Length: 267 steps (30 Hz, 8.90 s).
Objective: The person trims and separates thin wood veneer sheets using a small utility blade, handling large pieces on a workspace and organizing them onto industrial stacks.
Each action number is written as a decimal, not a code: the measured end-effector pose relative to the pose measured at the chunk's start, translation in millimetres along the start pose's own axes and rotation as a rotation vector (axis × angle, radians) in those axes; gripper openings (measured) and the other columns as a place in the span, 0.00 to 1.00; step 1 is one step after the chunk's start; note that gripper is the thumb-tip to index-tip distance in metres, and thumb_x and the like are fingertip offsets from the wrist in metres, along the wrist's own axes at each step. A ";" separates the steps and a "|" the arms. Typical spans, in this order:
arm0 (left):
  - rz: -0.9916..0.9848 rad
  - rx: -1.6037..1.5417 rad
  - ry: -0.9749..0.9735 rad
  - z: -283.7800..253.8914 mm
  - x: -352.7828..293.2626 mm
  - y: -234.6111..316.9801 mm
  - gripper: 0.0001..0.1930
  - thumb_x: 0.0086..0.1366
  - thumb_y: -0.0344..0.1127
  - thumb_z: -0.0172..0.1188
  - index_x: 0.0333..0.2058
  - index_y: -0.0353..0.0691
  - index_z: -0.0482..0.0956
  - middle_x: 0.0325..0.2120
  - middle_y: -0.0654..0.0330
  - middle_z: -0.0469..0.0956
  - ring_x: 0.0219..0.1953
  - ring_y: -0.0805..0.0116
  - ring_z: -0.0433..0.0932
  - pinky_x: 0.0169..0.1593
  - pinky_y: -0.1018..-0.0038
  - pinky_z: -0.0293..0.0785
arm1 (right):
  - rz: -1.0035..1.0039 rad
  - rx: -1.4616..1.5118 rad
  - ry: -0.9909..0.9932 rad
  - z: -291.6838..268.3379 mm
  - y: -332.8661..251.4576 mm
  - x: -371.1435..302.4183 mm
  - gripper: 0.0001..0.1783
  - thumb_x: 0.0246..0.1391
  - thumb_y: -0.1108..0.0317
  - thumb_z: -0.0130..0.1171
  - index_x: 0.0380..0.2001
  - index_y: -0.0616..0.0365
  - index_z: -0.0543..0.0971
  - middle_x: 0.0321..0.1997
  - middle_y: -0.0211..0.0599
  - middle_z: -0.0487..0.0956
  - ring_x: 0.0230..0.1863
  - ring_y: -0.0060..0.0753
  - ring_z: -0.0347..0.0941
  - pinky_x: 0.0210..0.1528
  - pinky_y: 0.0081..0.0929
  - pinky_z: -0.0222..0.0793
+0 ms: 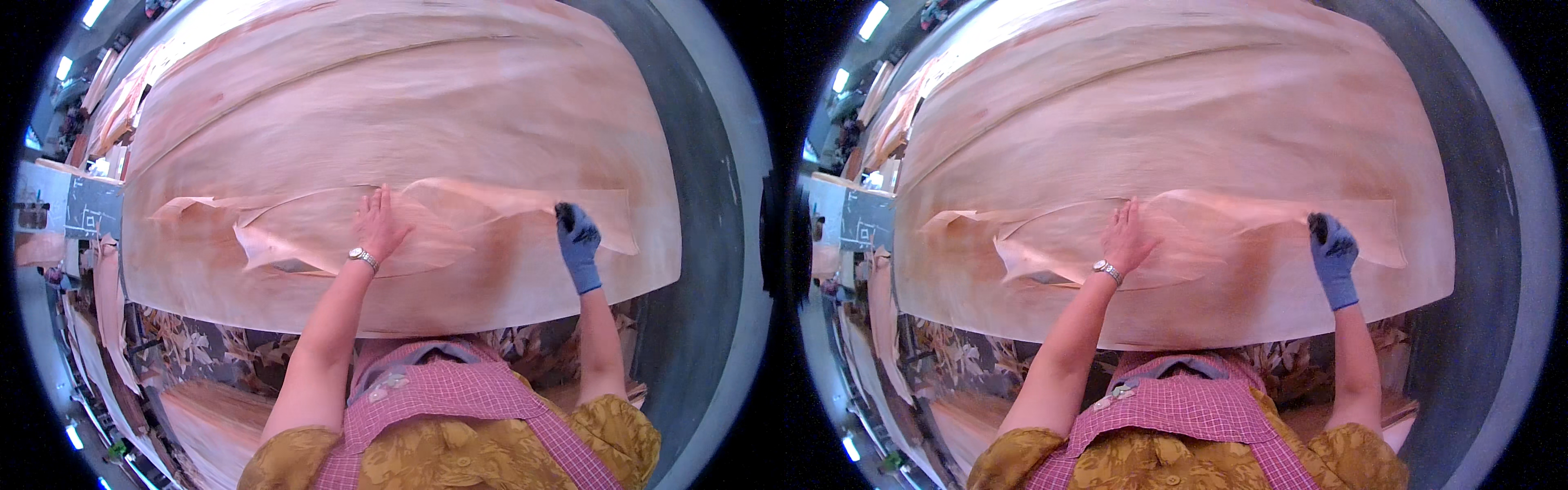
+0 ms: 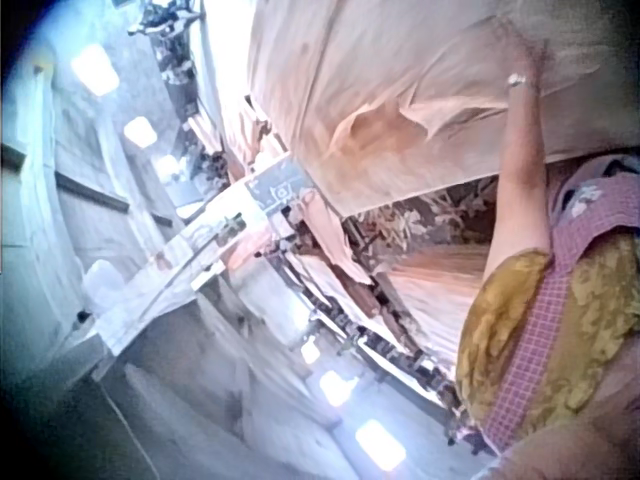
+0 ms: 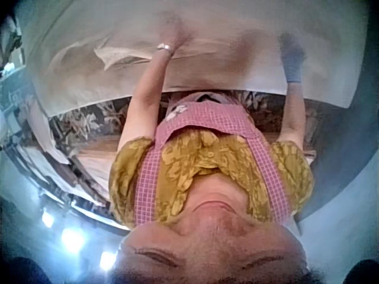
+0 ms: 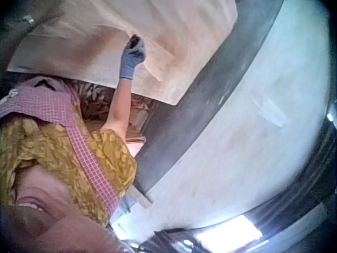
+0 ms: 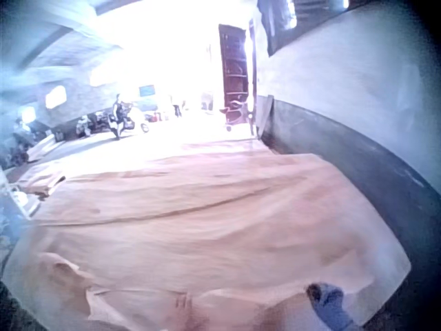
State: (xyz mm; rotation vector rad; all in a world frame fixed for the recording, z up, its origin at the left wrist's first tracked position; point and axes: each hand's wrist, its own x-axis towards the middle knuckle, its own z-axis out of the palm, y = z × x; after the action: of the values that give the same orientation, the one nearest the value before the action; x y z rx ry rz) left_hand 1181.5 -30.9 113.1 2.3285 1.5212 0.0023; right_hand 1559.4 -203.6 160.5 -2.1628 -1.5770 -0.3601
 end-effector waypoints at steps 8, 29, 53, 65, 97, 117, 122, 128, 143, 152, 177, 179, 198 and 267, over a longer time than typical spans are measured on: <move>0.053 -0.328 -0.118 -24.5 35.1 -73.6 0.38 0.67 0.46 0.52 0.69 0.40 0.46 0.54 0.41 0.72 0.59 0.43 0.68 0.60 0.53 0.65 | -0.023 -0.094 0.135 29.1 -154.1 90.8 0.09 0.58 0.59 0.60 0.30 0.51 0.76 0.24 0.44 0.79 0.24 0.48 0.76 0.25 0.40 0.68; -0.029 -0.090 0.279 -183.0 -25.9 -382.1 0.16 0.59 0.38 0.60 0.46 0.46 0.72 0.33 0.57 0.78 0.37 0.53 0.78 0.42 0.54 0.70 | 0.050 -0.128 -0.069 190.1 -265.7 -16.6 0.16 0.62 0.58 0.53 0.48 0.53 0.77 0.41 0.41 0.79 0.41 0.48 0.75 0.43 0.43 0.71; -0.082 0.810 0.872 -309.8 -102.0 -214.7 0.11 0.57 0.35 0.59 0.38 0.41 0.72 0.40 0.56 0.71 0.43 0.56 0.71 0.43 0.60 0.71 | 0.221 0.119 -0.133 164.3 -259.9 4.5 0.12 0.59 0.58 0.53 0.43 0.49 0.76 0.37 0.40 0.79 0.40 0.45 0.77 0.39 0.44 0.71; 0.908 0.466 0.993 -292.1 18.9 83.4 0.18 0.55 0.31 0.56 0.47 0.48 0.77 0.31 0.65 0.73 0.35 0.64 0.71 0.35 0.63 0.67 | 0.458 -0.450 0.264 -50.1 -45.4 -32.4 0.13 0.57 0.61 0.55 0.44 0.47 0.76 0.36 0.35 0.78 0.39 0.41 0.76 0.38 0.43 0.69; 0.426 -1.832 -0.888 -108.3 329.6 451.3 0.04 0.62 0.22 0.55 0.36 0.30 0.73 0.25 0.62 0.70 0.28 0.76 0.69 0.30 0.84 0.67 | 0.565 -0.380 0.205 -142.8 255.0 52.6 0.06 0.53 0.65 0.56 0.35 0.50 0.74 0.30 0.35 0.80 0.33 0.37 0.80 0.30 0.41 0.69; 0.411 -1.671 -1.089 141.8 22.9 747.6 0.12 0.69 0.39 0.54 0.46 0.39 0.73 0.44 0.55 0.77 0.39 0.63 0.76 0.40 0.68 0.74 | 1.130 -0.023 0.670 -240.3 441.6 -208.7 0.09 0.54 0.59 0.57 0.29 0.53 0.73 0.25 0.46 0.79 0.31 0.53 0.77 0.35 0.49 0.70; 0.500 -1.386 -0.954 301.8 -62.8 910.0 0.12 0.72 0.37 0.47 0.48 0.40 0.72 0.45 0.58 0.76 0.41 0.68 0.76 0.42 0.70 0.75 | 1.154 0.264 0.781 -218.7 565.5 -312.4 0.11 0.52 0.61 0.62 0.30 0.57 0.76 0.26 0.49 0.79 0.30 0.54 0.77 0.33 0.43 0.71; 0.433 -1.096 -1.662 488.7 -184.7 1108.1 0.06 0.70 0.36 0.50 0.37 0.44 0.73 0.32 0.62 0.75 0.29 0.74 0.73 0.31 0.76 0.72 | 1.335 1.036 1.048 -185.1 700.9 -454.8 0.27 0.42 0.64 0.77 0.44 0.61 0.75 0.42 0.31 0.79 0.42 0.19 0.70 0.46 0.24 0.71; 1.093 0.346 0.093 454.9 -98.3 1105.4 0.34 0.66 0.43 0.55 0.67 0.36 0.56 0.68 0.44 0.52 0.69 0.45 0.50 0.70 0.54 0.46 | 2.117 0.332 1.999 -179.8 969.2 -1001.7 0.23 0.58 0.46 0.58 0.43 0.54 0.78 0.39 0.36 0.81 0.37 0.35 0.76 0.34 0.39 0.73; 0.569 0.162 0.064 455.2 -16.6 1009.9 0.37 0.74 0.57 0.34 0.70 0.38 0.41 0.72 0.49 0.39 0.73 0.52 0.39 0.73 0.60 0.36 | 2.132 -0.302 0.447 -106.1 992.0 -1034.8 0.18 0.64 0.57 0.49 0.43 0.59 0.79 0.41 0.43 0.81 0.39 0.42 0.77 0.43 0.40 0.71; 0.632 -0.011 -0.006 475.3 -14.3 1015.0 0.39 0.73 0.61 0.34 0.69 0.35 0.45 0.71 0.49 0.43 0.72 0.53 0.43 0.72 0.61 0.38 | 1.698 1.826 0.736 88.6 935.5 -649.5 0.22 0.65 0.59 0.52 0.60 0.50 0.72 0.50 0.27 0.78 0.33 0.21 0.75 0.29 0.17 0.70; 0.529 -0.039 0.057 468.4 -2.6 966.6 0.38 0.74 0.57 0.38 0.69 0.33 0.45 0.70 0.45 0.43 0.71 0.50 0.44 0.71 0.59 0.39 | 1.561 1.889 0.644 53.7 939.3 -577.7 0.23 0.66 0.58 0.50 0.62 0.50 0.71 0.52 0.27 0.77 0.34 0.21 0.75 0.30 0.16 0.70; 0.716 -0.782 -0.195 412.8 81.5 1182.6 0.45 0.53 0.36 0.69 0.66 0.36 0.55 0.66 0.47 0.58 0.67 0.50 0.57 0.67 0.60 0.54 | 0.786 1.975 0.176 -341.2 1018.1 -115.6 0.23 0.66 0.61 0.50 0.61 0.56 0.69 0.56 0.32 0.76 0.51 0.29 0.76 0.37 0.24 0.76; 0.484 -1.349 -0.164 329.9 310.0 1257.2 0.15 0.72 0.33 0.51 0.52 0.32 0.74 0.42 0.72 0.75 0.42 0.82 0.71 0.46 0.79 0.72 | 0.211 1.693 -0.210 -280.6 1070.7 429.5 0.15 0.52 0.62 0.68 0.42 0.55 0.82 0.24 0.20 0.76 0.17 0.12 0.66 0.18 0.13 0.60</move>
State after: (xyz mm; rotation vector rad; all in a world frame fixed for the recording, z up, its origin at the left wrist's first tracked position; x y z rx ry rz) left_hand 2490.0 -301.6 117.2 1.4057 0.4658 0.6963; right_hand 2722.6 -256.2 392.0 -0.9232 -0.9336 0.9697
